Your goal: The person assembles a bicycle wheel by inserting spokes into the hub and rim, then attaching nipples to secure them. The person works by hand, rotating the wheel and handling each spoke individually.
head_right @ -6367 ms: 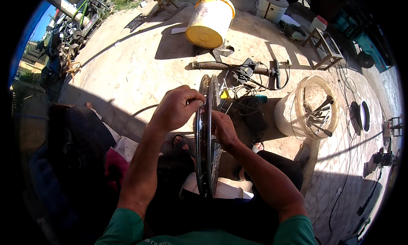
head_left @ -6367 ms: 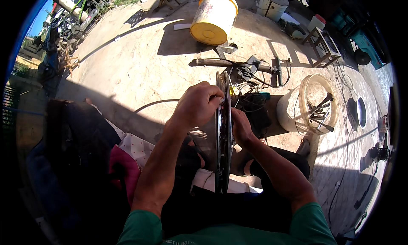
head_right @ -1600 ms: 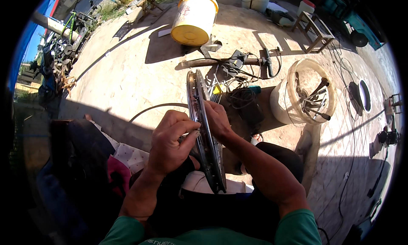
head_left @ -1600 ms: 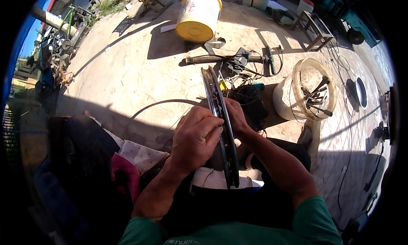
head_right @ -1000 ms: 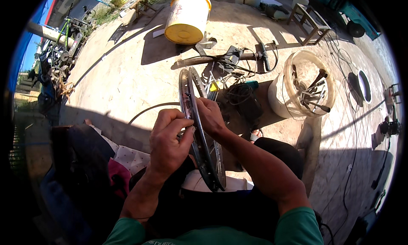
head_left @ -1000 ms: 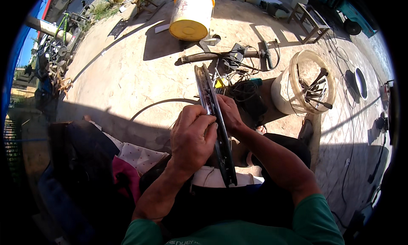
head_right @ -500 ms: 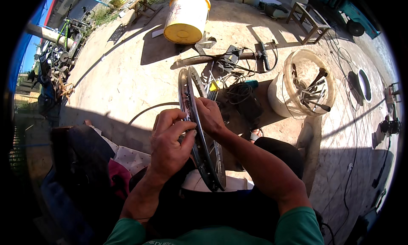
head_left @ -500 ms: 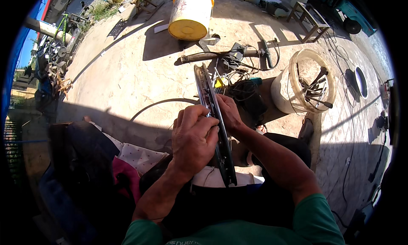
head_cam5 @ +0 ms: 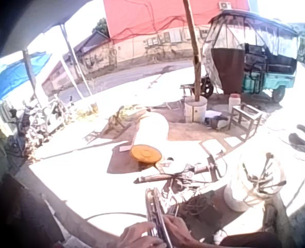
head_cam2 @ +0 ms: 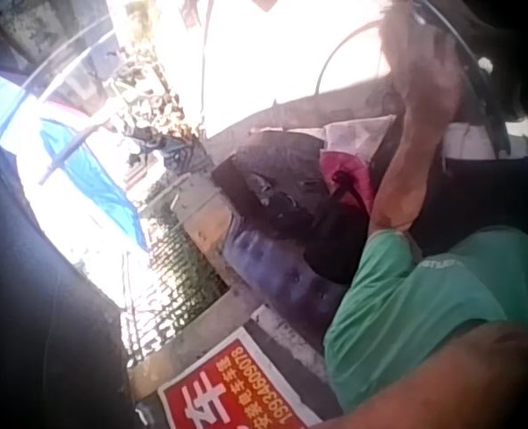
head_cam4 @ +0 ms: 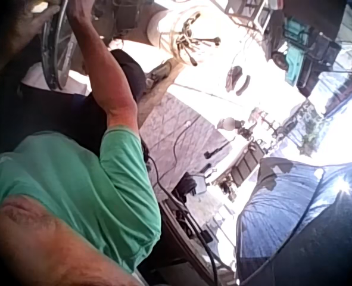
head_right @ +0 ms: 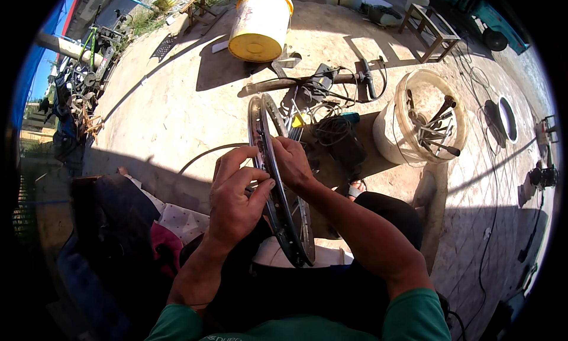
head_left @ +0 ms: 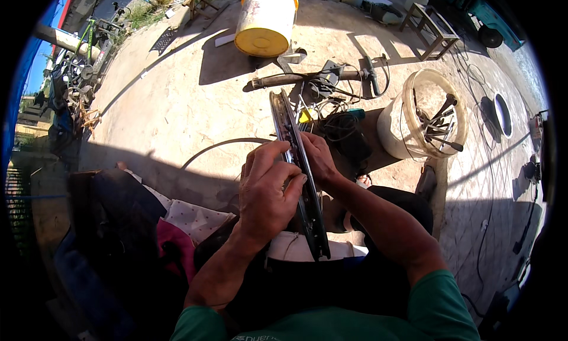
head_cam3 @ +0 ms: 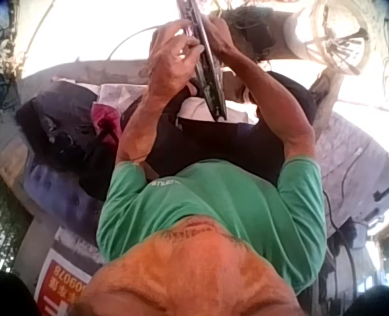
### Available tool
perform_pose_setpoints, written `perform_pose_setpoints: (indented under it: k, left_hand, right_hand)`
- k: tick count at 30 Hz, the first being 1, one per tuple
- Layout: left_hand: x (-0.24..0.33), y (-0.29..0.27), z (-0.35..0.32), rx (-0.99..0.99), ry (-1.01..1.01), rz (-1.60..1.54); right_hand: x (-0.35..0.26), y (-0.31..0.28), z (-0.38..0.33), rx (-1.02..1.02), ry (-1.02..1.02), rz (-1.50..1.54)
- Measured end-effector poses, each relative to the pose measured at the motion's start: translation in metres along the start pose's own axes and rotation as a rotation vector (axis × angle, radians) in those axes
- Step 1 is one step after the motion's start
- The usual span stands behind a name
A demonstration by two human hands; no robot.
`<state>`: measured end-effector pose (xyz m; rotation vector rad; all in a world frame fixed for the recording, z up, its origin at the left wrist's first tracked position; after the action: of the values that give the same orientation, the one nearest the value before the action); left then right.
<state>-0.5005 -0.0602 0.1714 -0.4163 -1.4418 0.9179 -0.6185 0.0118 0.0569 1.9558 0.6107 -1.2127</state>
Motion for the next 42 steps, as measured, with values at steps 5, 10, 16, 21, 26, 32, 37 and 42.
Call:
perform_pose_setpoints:
  k: [5,10,16,21,26,32,37,42]
  left_hand:
    - [0.004,0.002,0.002,-0.003,0.043,-0.021]
    - [0.007,-0.002,0.002,0.043,0.023,0.050]
    - [-0.001,0.003,0.000,-0.009,0.067,0.029]
    - [0.009,-0.001,0.003,0.049,0.021,-0.010]
    - [-0.002,0.000,0.000,0.000,0.065,0.066]
    - [0.001,0.000,0.001,-0.003,0.042,0.014]
    - [0.007,-0.003,0.003,0.017,0.047,0.071]
    - [0.004,-0.001,0.001,-0.008,0.046,0.007]
  right_hand:
    - [0.003,-0.003,0.001,-0.008,-0.023,0.021]
    - [-0.002,0.001,-0.001,-0.003,-0.027,0.028]
    - [0.002,-0.002,0.001,-0.025,-0.035,0.024]
    - [-0.002,0.000,0.000,-0.014,-0.051,0.038]
    - [-0.001,0.001,0.000,-0.016,-0.023,0.021]
    - [-0.003,0.001,-0.001,-0.020,-0.043,0.025]
    - [0.003,-0.001,0.002,-0.023,-0.028,0.039]
    - [0.003,-0.002,0.002,-0.014,-0.038,0.011]
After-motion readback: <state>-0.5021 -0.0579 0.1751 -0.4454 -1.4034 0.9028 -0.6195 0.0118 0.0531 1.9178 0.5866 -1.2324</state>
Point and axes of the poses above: each hand's wrist, its own z-axis towards the middle knuckle, its own y-axis out of the palm, x = y × z, the point moved 1 cm from there along z, towards the middle knuckle, and after that the axes turned 8 degrees about -x, right-handed, at the moved point
